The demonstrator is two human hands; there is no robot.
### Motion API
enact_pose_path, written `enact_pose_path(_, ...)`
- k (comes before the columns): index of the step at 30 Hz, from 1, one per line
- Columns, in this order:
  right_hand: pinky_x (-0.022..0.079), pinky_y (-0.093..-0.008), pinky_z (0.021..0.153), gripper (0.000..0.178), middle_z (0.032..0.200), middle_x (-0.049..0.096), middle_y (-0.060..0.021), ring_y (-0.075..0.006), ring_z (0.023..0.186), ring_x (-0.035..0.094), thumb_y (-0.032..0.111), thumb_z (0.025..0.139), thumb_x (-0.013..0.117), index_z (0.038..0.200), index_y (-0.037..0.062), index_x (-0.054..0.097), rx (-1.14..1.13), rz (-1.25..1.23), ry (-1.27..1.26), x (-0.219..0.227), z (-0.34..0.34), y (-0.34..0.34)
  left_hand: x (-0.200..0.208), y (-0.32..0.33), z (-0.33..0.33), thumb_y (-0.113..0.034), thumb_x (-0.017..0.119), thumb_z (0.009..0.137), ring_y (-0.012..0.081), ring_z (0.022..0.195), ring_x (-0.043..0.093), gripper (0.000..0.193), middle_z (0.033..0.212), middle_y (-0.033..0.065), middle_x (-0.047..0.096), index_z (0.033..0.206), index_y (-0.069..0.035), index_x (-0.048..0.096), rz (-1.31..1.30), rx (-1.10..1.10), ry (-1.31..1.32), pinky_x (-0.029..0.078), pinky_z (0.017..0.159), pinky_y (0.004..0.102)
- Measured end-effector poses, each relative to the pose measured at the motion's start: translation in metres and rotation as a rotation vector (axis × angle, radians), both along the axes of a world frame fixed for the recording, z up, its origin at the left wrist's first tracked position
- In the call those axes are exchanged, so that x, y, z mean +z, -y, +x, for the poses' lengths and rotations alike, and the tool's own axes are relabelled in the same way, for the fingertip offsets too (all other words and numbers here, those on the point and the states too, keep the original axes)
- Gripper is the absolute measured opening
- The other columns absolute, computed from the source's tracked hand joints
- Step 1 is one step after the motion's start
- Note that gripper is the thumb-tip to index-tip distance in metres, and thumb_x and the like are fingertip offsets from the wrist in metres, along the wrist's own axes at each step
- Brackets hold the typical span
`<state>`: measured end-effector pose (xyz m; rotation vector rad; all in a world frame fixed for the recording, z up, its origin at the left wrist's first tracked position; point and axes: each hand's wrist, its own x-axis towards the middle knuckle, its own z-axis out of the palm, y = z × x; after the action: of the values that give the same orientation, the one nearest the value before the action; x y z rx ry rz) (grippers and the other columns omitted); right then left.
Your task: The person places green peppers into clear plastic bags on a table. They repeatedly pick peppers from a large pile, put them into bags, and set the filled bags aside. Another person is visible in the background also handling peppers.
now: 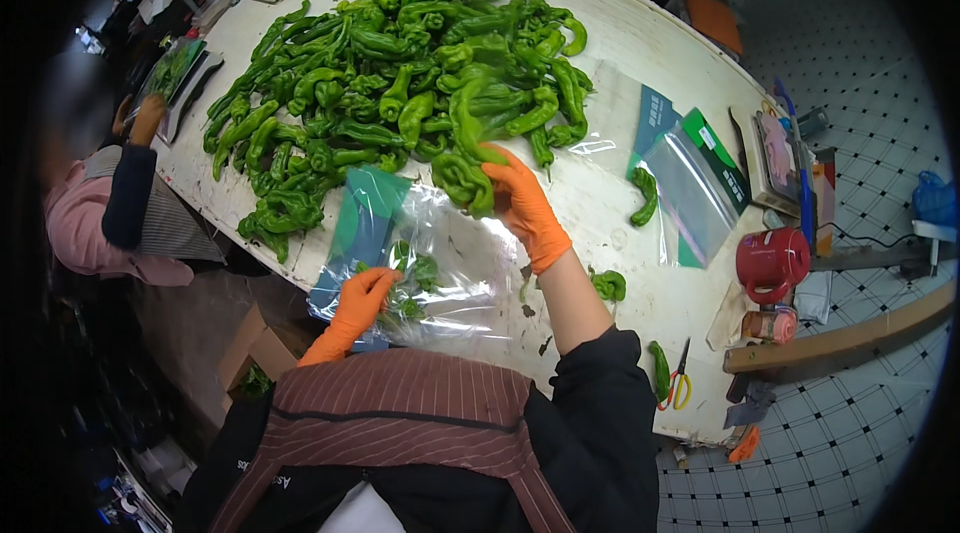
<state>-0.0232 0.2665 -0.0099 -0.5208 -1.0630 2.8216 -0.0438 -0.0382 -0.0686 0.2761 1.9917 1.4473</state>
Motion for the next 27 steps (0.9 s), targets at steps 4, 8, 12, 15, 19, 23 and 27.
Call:
enact_pose_path(4, 0.059, -0.0446, 0.074, 0.061, 0.128, 0.055, -0.0147, -0.0278, 0.107, 0.062, 0.025, 0.087, 0.062, 0.141, 0.0060, 0.038, 0.081, -0.054, -0.065, 0.004, 0.037, 0.005, 0.018, -0.018, -0.003, -0.019, 0.061, 0.092, 0.0046, 0.053, 0.046, 0.019, 0.063, -0.0028, 0.056, 0.098, -0.003, 0.070, 0.050, -0.001, -0.048, 0.038, 0.050, 0.0226)
enact_pose_path(8, 0.058, -0.0430, 0.080, 0.062, 0.128, 0.055, -0.0172, -0.0277, 0.107, 0.062, 0.022, 0.086, 0.062, 0.140, 0.0035, 0.039, 0.207, -0.099, -0.124, 0.011, 0.062, 0.008, 0.029, -0.032, -0.002, -0.020, 0.063, 0.091, 0.0039, 0.054, 0.046, 0.019, 0.064, -0.0032, 0.057, 0.096, -0.002, 0.069, 0.049, 0.015, -0.043, 0.038, 0.050, 0.0224)
enact_pose_path(12, 0.048, -0.0354, 0.097, 0.059, 0.119, 0.060, -0.0162, -0.0256, 0.105, 0.062, 0.016, 0.078, 0.069, 0.131, 0.0016, 0.047, 0.376, -0.103, -0.148, 0.001, 0.088, 0.011, 0.013, -0.033, -0.004, -0.022, 0.064, 0.091, 0.0040, 0.061, 0.048, 0.022, 0.068, -0.0024, 0.059, 0.098, -0.002, 0.069, 0.057, 0.048, -0.064, 0.040, 0.055, 0.0226)
enact_pose_path(15, 0.050, -0.0299, 0.089, 0.046, 0.114, 0.062, -0.0084, -0.0169, 0.103, 0.061, 0.007, 0.078, 0.066, 0.122, 0.0014, 0.055, 0.700, 0.004, -0.103, -0.017, 0.115, 0.001, 0.017, -0.030, -0.007, -0.021, 0.063, 0.092, 0.0045, 0.069, 0.052, 0.023, 0.075, -0.0014, 0.064, 0.101, -0.001, 0.069, 0.077, 0.080, -0.020, 0.044, 0.062, 0.0218)
enact_pose_path(19, 0.050, -0.0248, 0.082, 0.037, 0.109, 0.063, -0.0045, -0.0122, 0.096, 0.061, 0.005, 0.081, 0.064, 0.118, 0.0030, 0.059, 0.835, 0.089, 0.187, -0.049, 0.128, 0.003, 0.016, -0.033, 0.002, -0.018, 0.064, 0.091, 0.0047, 0.074, 0.057, 0.023, 0.080, 0.0003, 0.067, 0.104, 0.000, 0.069, 0.119, 0.125, -0.100, 0.047, 0.067, 0.0218)
enact_pose_path(23, 0.050, -0.0255, 0.081, 0.036, 0.107, 0.064, -0.0057, -0.0144, 0.092, 0.062, 0.008, 0.084, 0.062, 0.119, 0.0021, 0.059, 0.676, 0.093, 0.230, -0.058, 0.095, 0.029, 0.030, -0.036, 0.023, -0.016, 0.065, 0.090, 0.0086, 0.066, 0.060, 0.022, 0.077, 0.0067, 0.069, 0.106, -0.002, 0.069, 0.086, 0.031, -0.416, 0.047, 0.060, 0.0240)
enact_pose_path(27, 0.050, -0.0249, 0.078, 0.032, 0.102, 0.064, -0.0063, -0.0133, 0.089, 0.062, 0.011, 0.085, 0.062, 0.115, 0.0003, 0.060, 0.437, 0.187, 0.204, -0.061, 0.048, 0.077, 0.061, -0.042, 0.033, -0.013, 0.067, 0.088, 0.0071, 0.054, 0.054, 0.020, 0.064, 0.0101, 0.063, 0.106, -0.005, 0.070, 0.014, -0.088, -0.760, 0.042, 0.050, 0.0250)
